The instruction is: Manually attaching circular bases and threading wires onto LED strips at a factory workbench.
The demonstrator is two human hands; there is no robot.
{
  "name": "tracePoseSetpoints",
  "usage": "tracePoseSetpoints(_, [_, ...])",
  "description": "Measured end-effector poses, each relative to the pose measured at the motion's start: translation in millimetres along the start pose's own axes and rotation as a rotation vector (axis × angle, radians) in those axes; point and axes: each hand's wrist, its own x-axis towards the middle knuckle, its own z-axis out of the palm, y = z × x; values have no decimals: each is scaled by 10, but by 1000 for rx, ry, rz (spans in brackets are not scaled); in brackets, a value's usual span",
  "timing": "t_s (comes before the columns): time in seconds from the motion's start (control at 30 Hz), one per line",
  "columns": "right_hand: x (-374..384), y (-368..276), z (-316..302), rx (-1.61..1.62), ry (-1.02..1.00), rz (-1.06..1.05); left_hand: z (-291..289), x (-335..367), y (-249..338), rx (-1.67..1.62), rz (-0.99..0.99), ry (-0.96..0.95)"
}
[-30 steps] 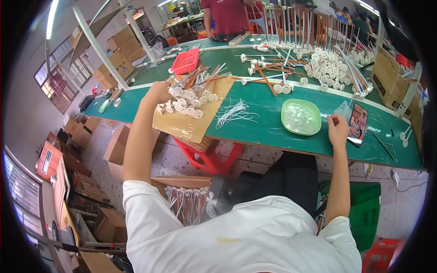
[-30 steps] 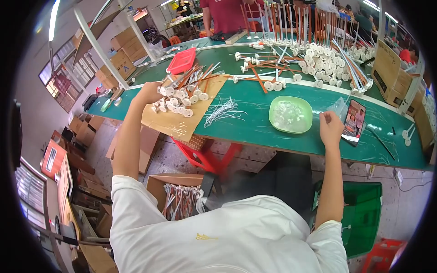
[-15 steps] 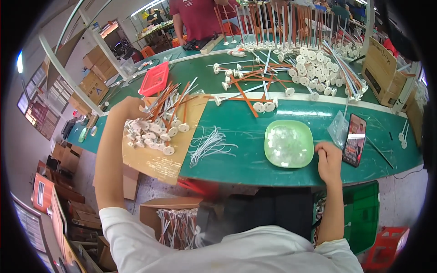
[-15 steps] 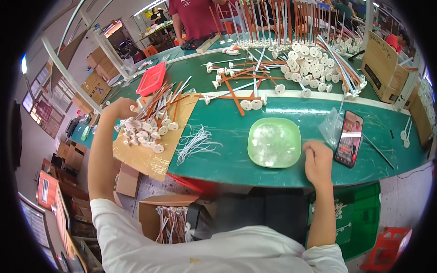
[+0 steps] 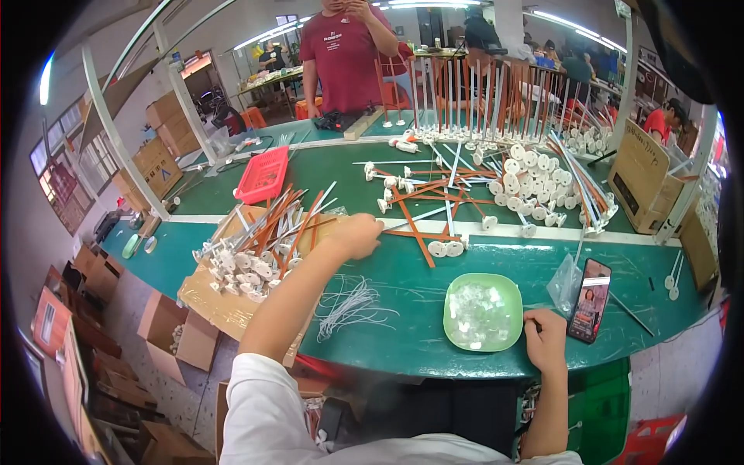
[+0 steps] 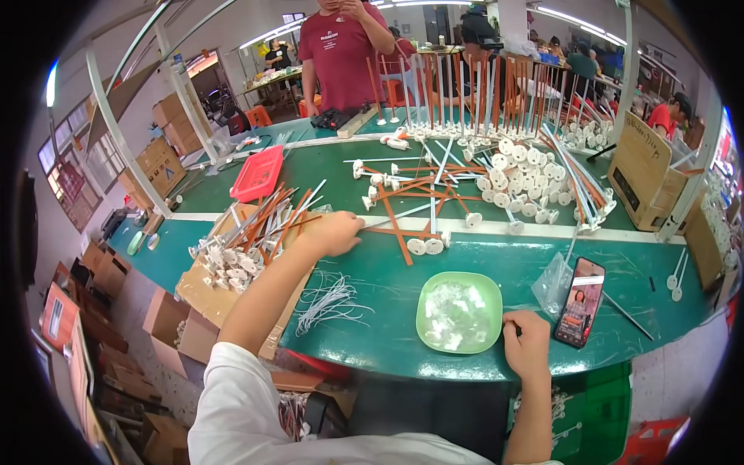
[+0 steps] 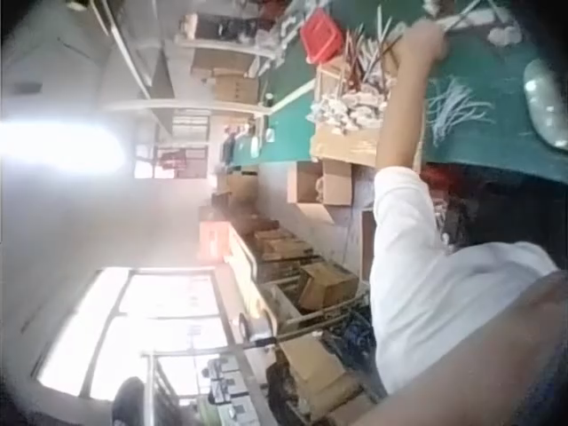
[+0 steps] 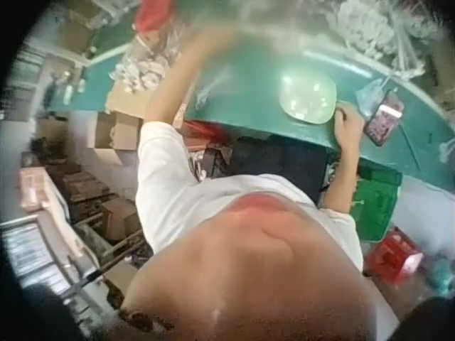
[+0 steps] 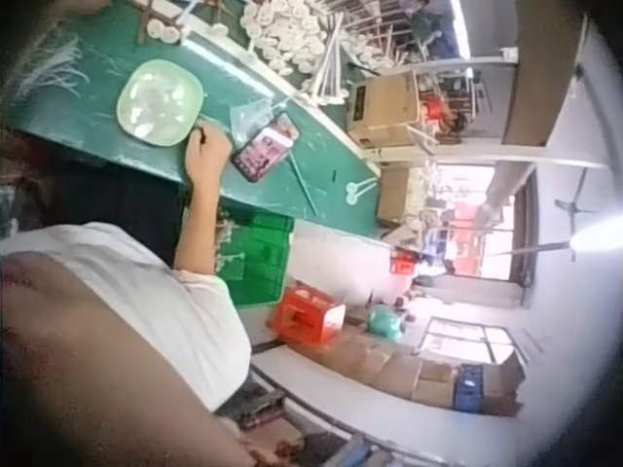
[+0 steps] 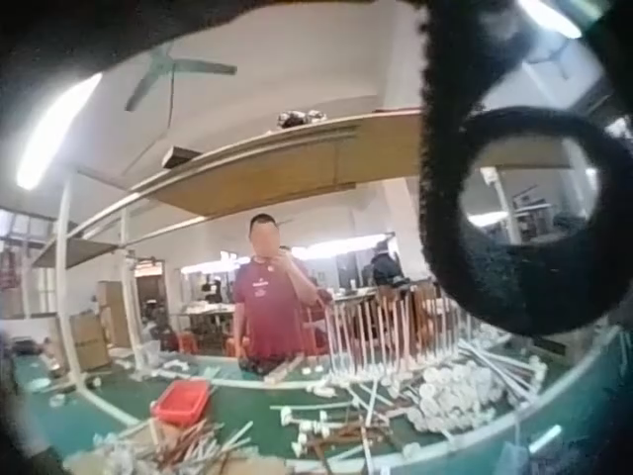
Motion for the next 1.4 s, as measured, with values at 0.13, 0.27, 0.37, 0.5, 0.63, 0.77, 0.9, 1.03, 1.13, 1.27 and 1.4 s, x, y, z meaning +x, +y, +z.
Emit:
tracePoseSetpoints(0.13, [12, 9, -12, -21, 13, -47, -354, -134, -263, 136, -11, -142])
tracePoseSetpoints(0.27, [-14, -8, -26, -14, 19, -73, -826, -812, -614, 196, -47, -69])
tracePoseSetpoints(0.37, [-60, -1, -49, -12, 8, -46, -1371, -1661, -151, 94, -87, 203])
tracePoseSetpoints(0.5, [-183, -148, -6, 44, 280, -25, -1136, -2573, 710, -183, -273, 734])
tracePoseSetpoints(0.63, [-459, -727, 267, 520, 81, 100, -437, -2735, 1904, -383, -326, 1159])
tracePoseSetpoints(0.77, [-627, -1400, 226, 994, -354, 251, -265, -2465, 2682, -470, -96, 1291])
tracePoseSetpoints(0.9, [-697, -1546, 228, 1078, -312, 181, -121, -2526, 2874, -523, -5, 1201])
tracePoseSetpoints(1.03, [-769, -1553, 120, 1130, -346, 229, -115, -2614, 3041, -1222, 6, 1125])
tracePoseSetpoints(1.13, [-773, -1531, 101, 1133, -413, 235, 33, -2728, 2932, -1717, -10, 906])
tracePoseSetpoints(1.27, [-771, -1537, 156, 937, -451, 166, 35, -2790, 2852, -1650, -53, 704])
tracePoseSetpoints(1.4, [-718, -1511, 155, 666, -483, -22, -15, -2734, 2789, -1517, -138, 615])
